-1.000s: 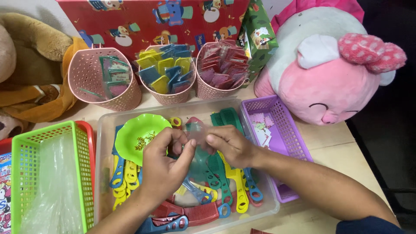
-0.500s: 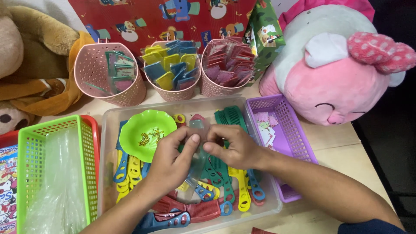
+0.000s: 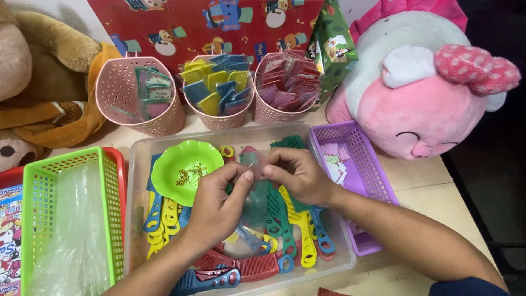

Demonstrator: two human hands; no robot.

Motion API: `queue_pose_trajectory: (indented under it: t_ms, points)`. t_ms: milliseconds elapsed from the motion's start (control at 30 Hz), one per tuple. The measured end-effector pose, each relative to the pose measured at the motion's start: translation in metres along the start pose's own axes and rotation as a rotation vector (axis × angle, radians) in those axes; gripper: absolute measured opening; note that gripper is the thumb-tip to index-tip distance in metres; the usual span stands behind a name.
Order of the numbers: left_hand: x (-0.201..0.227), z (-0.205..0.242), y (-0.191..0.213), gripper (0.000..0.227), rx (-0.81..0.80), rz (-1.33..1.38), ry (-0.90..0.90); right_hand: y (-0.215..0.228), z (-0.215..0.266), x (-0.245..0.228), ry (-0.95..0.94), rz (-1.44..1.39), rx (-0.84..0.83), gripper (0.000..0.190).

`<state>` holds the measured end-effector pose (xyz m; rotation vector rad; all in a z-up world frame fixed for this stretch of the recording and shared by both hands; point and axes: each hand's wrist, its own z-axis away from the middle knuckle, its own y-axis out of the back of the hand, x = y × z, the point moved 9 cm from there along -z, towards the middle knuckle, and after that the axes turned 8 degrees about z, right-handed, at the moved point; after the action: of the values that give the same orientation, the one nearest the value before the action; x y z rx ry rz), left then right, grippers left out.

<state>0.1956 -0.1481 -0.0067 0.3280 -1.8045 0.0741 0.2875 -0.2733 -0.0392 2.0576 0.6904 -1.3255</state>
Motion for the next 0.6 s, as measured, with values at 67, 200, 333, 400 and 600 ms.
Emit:
queue_pose_trajectory:
  t_ms: [67,200,333,400,600]
  points:
    - [0.000,0.004,-0.003,0.025,-0.005,-0.024,-0.016,-0.002,0.002,-0.005,-0.054,0.069,-0.030,0.017]
    - [-0.002,0.004,-0.001,0.029,0.014,-0.034,0.019,-0.001,0.003,-0.006,-0.141,0.139,-0.049,0.021]
    - [-0.008,0.003,-0.003,0.029,-0.005,-0.082,0.016,-0.002,0.001,-0.011,-0.142,0.132,-0.098,0.025]
    - [-0.020,0.004,-0.008,0.032,-0.047,-0.133,0.067,-0.001,0.000,-0.019,-0.104,0.318,-0.170,0.019]
    - [-0.034,-0.005,0.000,0.015,-0.016,-0.085,0.041,0.025,-0.008,-0.070,-0.026,0.485,-0.041,0.017]
